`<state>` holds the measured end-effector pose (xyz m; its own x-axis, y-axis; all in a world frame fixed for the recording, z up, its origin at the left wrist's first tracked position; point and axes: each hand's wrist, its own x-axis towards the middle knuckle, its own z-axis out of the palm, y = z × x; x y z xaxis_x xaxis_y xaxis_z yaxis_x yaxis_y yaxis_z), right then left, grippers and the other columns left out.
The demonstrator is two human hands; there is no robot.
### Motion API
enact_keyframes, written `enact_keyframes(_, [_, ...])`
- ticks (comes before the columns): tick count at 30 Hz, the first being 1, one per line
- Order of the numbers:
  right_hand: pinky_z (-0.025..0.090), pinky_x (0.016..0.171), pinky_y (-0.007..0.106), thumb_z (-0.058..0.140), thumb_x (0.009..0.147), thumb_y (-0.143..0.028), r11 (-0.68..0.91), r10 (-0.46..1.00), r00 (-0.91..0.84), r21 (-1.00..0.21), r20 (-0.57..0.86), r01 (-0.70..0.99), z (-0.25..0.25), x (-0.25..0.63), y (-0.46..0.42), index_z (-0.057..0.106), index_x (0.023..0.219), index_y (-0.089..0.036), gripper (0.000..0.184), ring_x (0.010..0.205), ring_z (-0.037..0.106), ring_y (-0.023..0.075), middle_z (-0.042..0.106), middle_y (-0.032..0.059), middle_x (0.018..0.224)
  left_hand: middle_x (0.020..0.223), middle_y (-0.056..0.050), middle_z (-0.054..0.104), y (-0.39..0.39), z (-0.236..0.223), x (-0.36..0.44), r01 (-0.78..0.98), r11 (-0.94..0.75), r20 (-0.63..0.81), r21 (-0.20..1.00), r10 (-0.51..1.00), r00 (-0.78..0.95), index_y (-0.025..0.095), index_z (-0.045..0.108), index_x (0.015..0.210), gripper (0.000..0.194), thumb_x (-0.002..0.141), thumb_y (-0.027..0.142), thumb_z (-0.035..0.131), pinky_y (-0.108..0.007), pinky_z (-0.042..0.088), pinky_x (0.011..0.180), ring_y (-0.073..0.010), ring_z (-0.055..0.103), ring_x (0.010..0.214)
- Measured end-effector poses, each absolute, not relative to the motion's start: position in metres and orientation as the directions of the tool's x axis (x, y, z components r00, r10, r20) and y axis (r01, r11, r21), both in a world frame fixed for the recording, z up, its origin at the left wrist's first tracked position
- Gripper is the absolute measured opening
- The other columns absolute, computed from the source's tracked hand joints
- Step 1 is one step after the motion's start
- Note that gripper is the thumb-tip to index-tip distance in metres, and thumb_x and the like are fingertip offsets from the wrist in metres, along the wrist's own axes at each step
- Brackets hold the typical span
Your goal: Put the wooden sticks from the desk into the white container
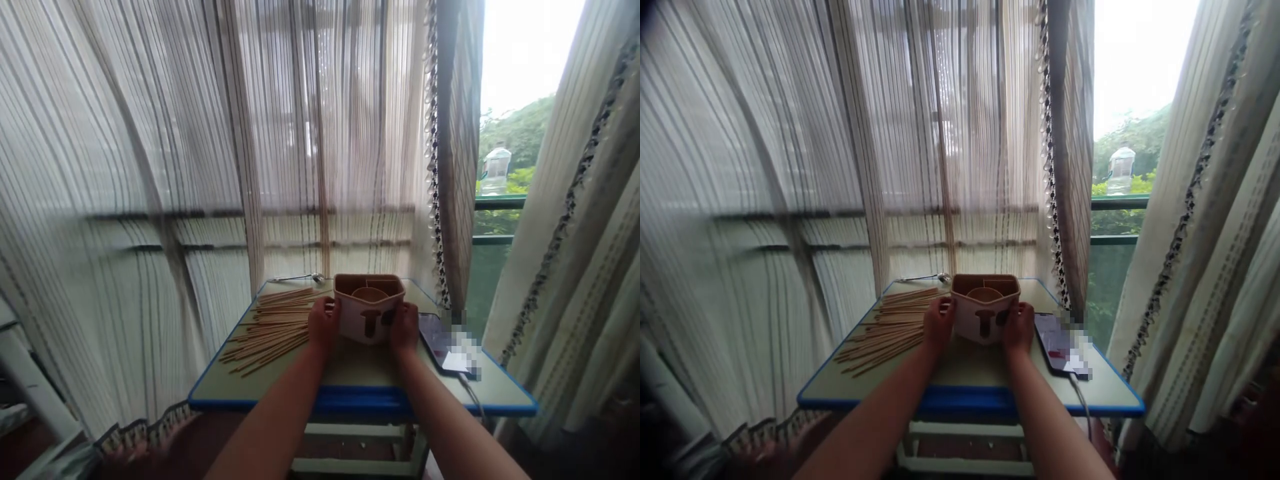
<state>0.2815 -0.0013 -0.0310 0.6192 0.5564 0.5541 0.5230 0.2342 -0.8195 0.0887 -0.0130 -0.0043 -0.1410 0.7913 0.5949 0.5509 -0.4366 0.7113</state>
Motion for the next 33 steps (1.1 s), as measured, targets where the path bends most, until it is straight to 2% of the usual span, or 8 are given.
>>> enact_keyframes(8, [0.031,0.059,0.029,0.024,0.081,-0.054,0.201,0.601,0.617,-0.843,0.508,0.498,-0.027,0.283,-0.008,0.046,0.083,-0.018,0.041,0.067,0.049,0.0205,0.055,0.0055,0.073,0.086,-0.003,0.059,-0.022,0.003,0.079,0.684,-0.362,0.575,0.634,0.812,-0.103,0.019,0.048,0.089,0.039,0.085,0.049,0.023,-0.025,0.042,0.066,-0.0119,0.056,0.074])
enact_keyframes(11, [0.033,0.062,0.031,0.024,0.081,-0.052,0.204,0.596,0.594,-0.817,0.54,0.539,-0.028,0.283,-0.007,0.046,0.083,-0.019,0.04,0.07,0.049,0.0207,0.054,0.0055,0.075,0.097,-0.007,0.056,-0.026,0.008,0.059,0.799,-0.28,0.587,0.533,0.802,-0.11,0.018,0.045,0.099,0.042,0.083,0.052,0.027,-0.028,0.041,0.073,-0.0161,0.054,0.086])
enact_keyframes(16, [0.034,0.077,0.038,0.036,0.078,-0.047,0.31,0.387,0.571,-0.685,0.724,0.659,-0.029,0.278,-0.009,0.042,0.093,-0.02,0.032,0.092,0.043,0.0222,0.046,0.0076,0.095,0.106,-0.014,0.05,-0.052,0.0,0.024,0.963,-0.135,0.588,0.235,0.808,-0.031,0.015,0.045,0.104,0.046,0.077,0.052,0.039,-0.039,0.031,0.088,-0.027,0.044,0.103])
enact_keyframes(19, [0.033,0.081,0.041,0.041,0.077,-0.042,0.373,0.278,0.476,-0.55,0.834,0.747,-0.027,0.272,-0.015,0.037,0.103,-0.018,0.036,0.101,0.036,0.0241,0.038,0.0119,0.107,0.11,-0.014,0.047,-0.071,-0.004,0.022,0.976,-0.177,0.566,0.13,0.821,0.073,0.017,0.046,0.103,0.042,0.074,0.048,0.043,-0.042,0.028,0.09,-0.0292,0.039,0.106])
enact_keyframes(21, [0.033,0.081,0.04,0.044,0.076,-0.04,0.399,0.27,0.393,-0.473,0.879,0.785,-0.027,0.269,-0.018,0.035,0.106,-0.017,0.039,0.102,0.035,0.025,0.037,0.0142,0.109,0.108,-0.011,0.049,-0.077,-0.005,0.025,0.956,-0.284,0.523,0.068,0.827,0.208,0.019,0.048,0.1,0.038,0.071,0.044,0.048,-0.041,0.028,0.09,-0.0276,0.04,0.105])
enact_keyframes(25, [0.031,0.083,0.041,0.045,0.075,-0.04,0.396,0.32,0.364,-0.473,0.874,0.787,-0.027,0.266,-0.021,0.032,0.111,-0.014,0.046,0.102,0.035,0.0244,0.037,0.0142,0.108,0.097,-0.011,0.054,-0.075,-0.008,0.024,0.977,-0.197,0.472,0.077,0.871,0.139,0.017,0.053,0.088,0.027,0.07,0.037,0.048,-0.039,0.031,0.085,-0.0264,0.044,0.098])
enact_keyframes(29, [0.033,0.081,0.039,0.04,0.078,-0.041,0.349,0.383,0.442,-0.57,0.811,0.743,-0.026,0.265,-0.028,0.029,0.116,-0.013,0.048,0.096,0.038,0.0214,0.038,0.0128,0.106,0.1,-0.01,0.055,-0.071,-0.01,0.018,0.974,-0.176,0.425,0.143,0.9,0.1,0.016,0.052,0.096,0.032,0.072,0.036,0.047,-0.034,0.034,0.084,-0.0231,0.047,0.098])
enact_keyframes(33, [0.027,0.085,0.045,0.043,0.077,-0.04,0.225,0.331,0.433,-0.515,0.839,0.827,-0.021,0.259,-0.039,0.037,0.113,-0.012,0.047,0.102,0.036,0.0267,0.041,0.0149,0.108,0.099,-0.011,0.056,-0.074,-0.007,0.019,0.965,-0.218,0.393,0.143,0.908,0.146,0.016,0.054,0.095,0.031,0.072,0.035,0.048,-0.034,0.034,0.085,-0.0233,0.048,0.098])
